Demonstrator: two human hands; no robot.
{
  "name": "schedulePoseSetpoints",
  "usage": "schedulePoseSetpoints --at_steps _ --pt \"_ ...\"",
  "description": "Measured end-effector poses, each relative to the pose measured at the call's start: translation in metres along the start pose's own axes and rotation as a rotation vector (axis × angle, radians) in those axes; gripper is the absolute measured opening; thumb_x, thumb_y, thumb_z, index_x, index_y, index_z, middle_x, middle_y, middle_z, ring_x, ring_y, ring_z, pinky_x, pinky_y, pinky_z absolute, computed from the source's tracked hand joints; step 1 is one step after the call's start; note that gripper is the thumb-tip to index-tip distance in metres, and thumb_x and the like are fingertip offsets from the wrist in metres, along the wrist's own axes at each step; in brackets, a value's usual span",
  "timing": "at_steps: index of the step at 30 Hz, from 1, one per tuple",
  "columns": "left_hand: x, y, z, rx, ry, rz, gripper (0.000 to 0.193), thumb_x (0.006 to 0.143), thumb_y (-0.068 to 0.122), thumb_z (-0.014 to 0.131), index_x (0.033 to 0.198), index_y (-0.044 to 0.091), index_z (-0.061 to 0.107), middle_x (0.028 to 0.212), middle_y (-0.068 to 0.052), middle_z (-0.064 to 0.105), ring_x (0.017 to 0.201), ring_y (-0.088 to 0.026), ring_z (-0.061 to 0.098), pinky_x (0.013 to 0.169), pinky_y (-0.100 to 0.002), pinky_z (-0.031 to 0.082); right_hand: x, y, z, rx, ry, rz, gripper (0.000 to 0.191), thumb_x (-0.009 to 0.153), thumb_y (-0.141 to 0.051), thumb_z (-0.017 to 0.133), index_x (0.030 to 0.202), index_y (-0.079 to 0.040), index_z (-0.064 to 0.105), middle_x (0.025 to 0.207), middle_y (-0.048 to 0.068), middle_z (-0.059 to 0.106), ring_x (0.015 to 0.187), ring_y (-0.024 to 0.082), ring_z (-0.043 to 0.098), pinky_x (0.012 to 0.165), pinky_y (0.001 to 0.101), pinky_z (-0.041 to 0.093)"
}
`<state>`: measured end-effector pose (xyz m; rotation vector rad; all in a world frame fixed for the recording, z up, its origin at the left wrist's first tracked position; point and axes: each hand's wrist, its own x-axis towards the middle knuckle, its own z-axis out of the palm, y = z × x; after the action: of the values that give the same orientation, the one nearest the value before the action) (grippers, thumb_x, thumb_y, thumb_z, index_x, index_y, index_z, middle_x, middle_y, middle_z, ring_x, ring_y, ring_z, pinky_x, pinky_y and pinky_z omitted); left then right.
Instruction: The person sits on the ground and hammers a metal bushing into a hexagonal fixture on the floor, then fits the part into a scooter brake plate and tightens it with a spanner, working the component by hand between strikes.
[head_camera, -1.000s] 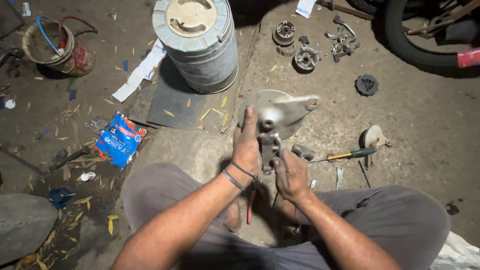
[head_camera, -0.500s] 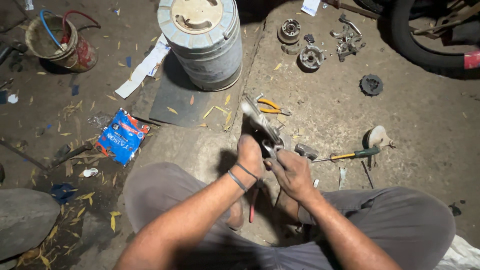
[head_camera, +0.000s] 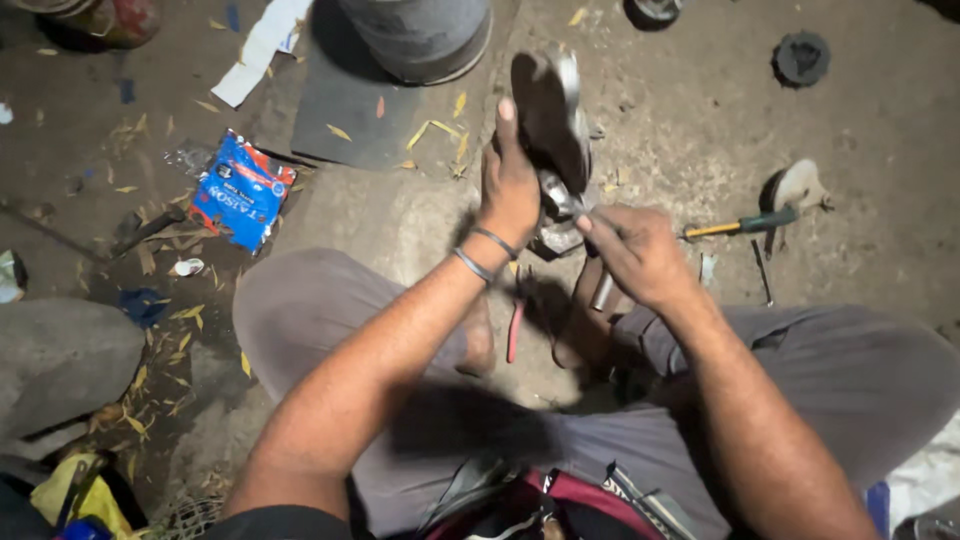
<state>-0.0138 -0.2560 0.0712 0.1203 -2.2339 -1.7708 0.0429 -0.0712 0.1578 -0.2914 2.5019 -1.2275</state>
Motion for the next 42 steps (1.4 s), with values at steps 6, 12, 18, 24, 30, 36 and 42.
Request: schedulePoseSetpoints --at_steps 6,12,18,24,30,36,42 --pt "0.009 0.055 -0.013 -0.569 -0.134 -0.397 0.079 0.107 0.063 0.044 0.14 -0.007 0.059 0.127 -0.011 0.069 0.118 -0.023 0.061 0.108 -0.037 0.047 -0.006 -0.018 -0.01 0.052 0.11 -0.181 0.037 0.106 -0.024 0.059 0.081 0.002 0.052 0.067 0.008 0.045 0.063 0.012 0.043 0.058 0.0343 0.039" --pt "-0.004 0.09 -0.029 -1.018 -0.313 -0.667 0.056 0.098 0.053 0.068 0.127 0.009 0.051 0.089 -0.004 0.061 0.066 -0.015 0.061 0.051 -0.03 0.05 -0.013 0.002 0.0 0.41 0.183 -0.006 0.047 0.107 -0.036 0.054 0.074 -0.003 0.049 0.066 -0.001 0.043 0.061 0.009 0.039 0.053 0.0287 0.032" --pt "-0.001 0.101 -0.028 -1.015 -0.305 -0.628 0.055 0.091 0.038 0.077 0.126 0.008 0.046 0.091 -0.006 0.063 0.062 -0.015 0.062 0.047 -0.029 0.05 -0.019 0.0 0.007 0.717 0.082 0.155 0.063 0.107 -0.054 0.046 0.064 -0.008 0.047 0.058 0.001 0.046 0.053 0.011 0.043 0.05 0.0295 0.034" --pt "-0.003 0.094 -0.021 -0.9 -0.17 -0.311 0.073 0.092 0.022 0.083 0.145 0.001 0.038 0.137 -0.012 0.054 0.121 -0.018 0.055 0.104 -0.033 0.049 -0.027 -0.035 0.018 1.234 -0.136 0.356 0.062 0.111 -0.053 0.042 0.069 -0.007 0.05 0.055 0.001 0.04 0.045 0.015 0.04 0.046 0.0313 0.034" --pt "-0.007 0.084 -0.015 -0.606 -0.162 -0.047 0.079 0.092 0.019 0.084 0.148 -0.003 0.034 0.146 -0.017 0.05 0.136 -0.023 0.05 0.12 -0.038 0.042 -0.031 -0.063 0.018 1.578 -0.46 0.284 0.066 0.106 -0.06 0.026 0.082 -0.006 0.054 0.072 0.009 0.051 0.066 0.026 0.052 0.067 0.0396 0.046" --pt "-0.014 0.081 -0.012 -0.599 -0.219 -0.123 0.084 0.094 0.024 0.081 0.155 -0.003 0.03 0.148 -0.017 0.052 0.136 -0.023 0.052 0.118 -0.038 0.044 -0.033 -0.059 0.016 1.648 -0.476 0.236 0.066 0.106 -0.062 0.024 0.084 -0.007 0.053 0.074 0.011 0.052 0.07 0.028 0.053 0.071 0.041 0.048" --pt "-0.01 0.086 -0.014 -0.713 -0.264 -0.248 0.091 0.094 0.027 0.079 0.161 -0.001 0.022 0.149 -0.017 0.051 0.135 -0.024 0.052 0.116 -0.038 0.044 -0.032 -0.053 0.005 1.662 -0.503 0.233 0.067 0.111 -0.061 0.023 0.085 -0.006 0.052 0.074 0.01 0.048 0.061 0.025 0.05 0.06 0.0412 0.048"
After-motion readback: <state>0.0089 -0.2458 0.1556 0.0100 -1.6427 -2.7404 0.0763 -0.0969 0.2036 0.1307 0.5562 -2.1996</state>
